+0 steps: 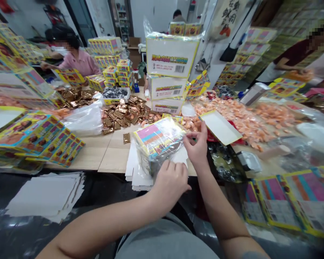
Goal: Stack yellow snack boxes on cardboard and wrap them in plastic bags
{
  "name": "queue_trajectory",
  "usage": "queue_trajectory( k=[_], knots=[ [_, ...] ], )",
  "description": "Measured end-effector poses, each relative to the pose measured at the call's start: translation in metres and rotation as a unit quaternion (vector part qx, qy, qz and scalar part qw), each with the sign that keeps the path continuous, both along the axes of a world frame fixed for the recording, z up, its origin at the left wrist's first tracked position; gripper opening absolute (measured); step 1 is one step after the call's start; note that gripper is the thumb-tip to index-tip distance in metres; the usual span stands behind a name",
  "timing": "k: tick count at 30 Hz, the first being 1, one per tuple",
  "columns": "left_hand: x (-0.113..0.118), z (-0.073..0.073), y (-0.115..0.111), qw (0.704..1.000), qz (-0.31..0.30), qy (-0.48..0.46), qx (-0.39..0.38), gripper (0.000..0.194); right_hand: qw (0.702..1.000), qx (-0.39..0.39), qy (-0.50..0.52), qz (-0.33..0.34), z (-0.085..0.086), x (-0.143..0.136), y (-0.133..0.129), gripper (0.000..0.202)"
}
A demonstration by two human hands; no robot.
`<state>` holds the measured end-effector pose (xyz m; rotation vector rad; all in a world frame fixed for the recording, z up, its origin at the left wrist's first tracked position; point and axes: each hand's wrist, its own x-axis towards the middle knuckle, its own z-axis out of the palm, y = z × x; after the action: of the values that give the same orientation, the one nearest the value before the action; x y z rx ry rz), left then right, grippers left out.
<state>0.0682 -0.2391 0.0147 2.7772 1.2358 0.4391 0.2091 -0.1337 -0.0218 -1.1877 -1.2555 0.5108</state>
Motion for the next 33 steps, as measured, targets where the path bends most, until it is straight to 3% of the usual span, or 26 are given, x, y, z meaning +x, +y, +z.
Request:
queue_trajectory(
  k=[2,3,4,5,7,8,9,10,14,16,18,20,23,26,29,30,33],
  knots=[
    [0.005,-0.016,-0.017,0.989,-0.044,-0.118,-0.080,0.036,0.996,0.002,0.092,0.010,-0.003,0.003,0.003,0.078],
    [0.010,-0.025,-0.024,0.964,-0.035,-0.205,-0.163,0.034,0.989,-0.003,0.147,0.018,-0.004,0.006,0.004,0.071],
    [0.017,-0.033,-0.029,0.915,0.001,-0.308,-0.262,0.036,0.979,-0.011,0.202,0.031,-0.005,0.009,0.004,0.065],
    [0.026,-0.040,-0.031,0.836,0.058,-0.416,-0.354,0.044,0.966,-0.023,0.252,0.046,-0.006,0.012,0.003,0.060],
    [0.045,-0.045,-0.027,0.634,0.189,-0.605,-0.444,0.064,0.942,-0.058,0.324,0.066,-0.009,0.018,-0.002,0.052],
    [0.054,-0.044,-0.020,0.547,0.236,-0.674,-0.438,0.070,0.932,-0.082,0.345,0.073,-0.011,0.021,-0.007,0.048],
    [0.061,-0.041,-0.012,0.482,0.269,-0.726,-0.410,0.071,0.922,-0.110,0.361,0.082,-0.014,0.024,-0.011,0.044],
    [0.067,-0.037,-0.004,0.438,0.291,-0.762,-0.378,0.069,0.912,-0.142,0.373,0.094,-0.018,0.027,-0.015,0.041],
    [0.073,-0.034,0.024,0.337,0.356,-0.816,-0.304,0.051,0.882,-0.248,0.368,0.161,-0.033,0.040,-0.022,0.038],
    [0.073,-0.044,0.029,0.323,0.380,-0.822,-0.276,0.049,0.897,-0.259,0.304,0.187,-0.037,0.048,-0.020,0.044],
    [0.073,-0.055,0.030,0.336,0.381,-0.826,-0.244,0.050,0.939,-0.218,0.175,0.199,-0.036,0.055,-0.018,0.064],
    [0.073,-0.064,0.031,0.340,0.379,-0.830,-0.228,0.053,0.977,-0.119,0.000,0.175,-0.031,0.059,-0.017,0.092],
    [0.071,-0.070,0.032,0.328,0.377,-0.835,-0.231,0.056,0.973,0.047,-0.209,0.086,-0.020,0.057,-0.015,0.105],
    [0.069,-0.071,0.034,0.335,0.373,-0.832,-0.238,0.055,0.943,0.118,-0.310,0.037,-0.009,0.046,-0.008,0.089],
    [0.065,-0.073,0.034,0.343,0.379,-0.825,-0.242,0.053,0.925,0.125,-0.357,0.037,-0.001,0.040,0.001,0.038],
    [0.064,-0.074,0.033,0.345,0.380,-0.823,-0.244,0.053,0.926,0.124,-0.354,0.043,0.002,0.042,0.004,0.026],
    [0.059,-0.076,0.031,0.349,0.373,-0.820,-0.259,0.052,0.963,0.080,-0.247,0.071,0.013,0.053,0.014,0.023]
  ],
)
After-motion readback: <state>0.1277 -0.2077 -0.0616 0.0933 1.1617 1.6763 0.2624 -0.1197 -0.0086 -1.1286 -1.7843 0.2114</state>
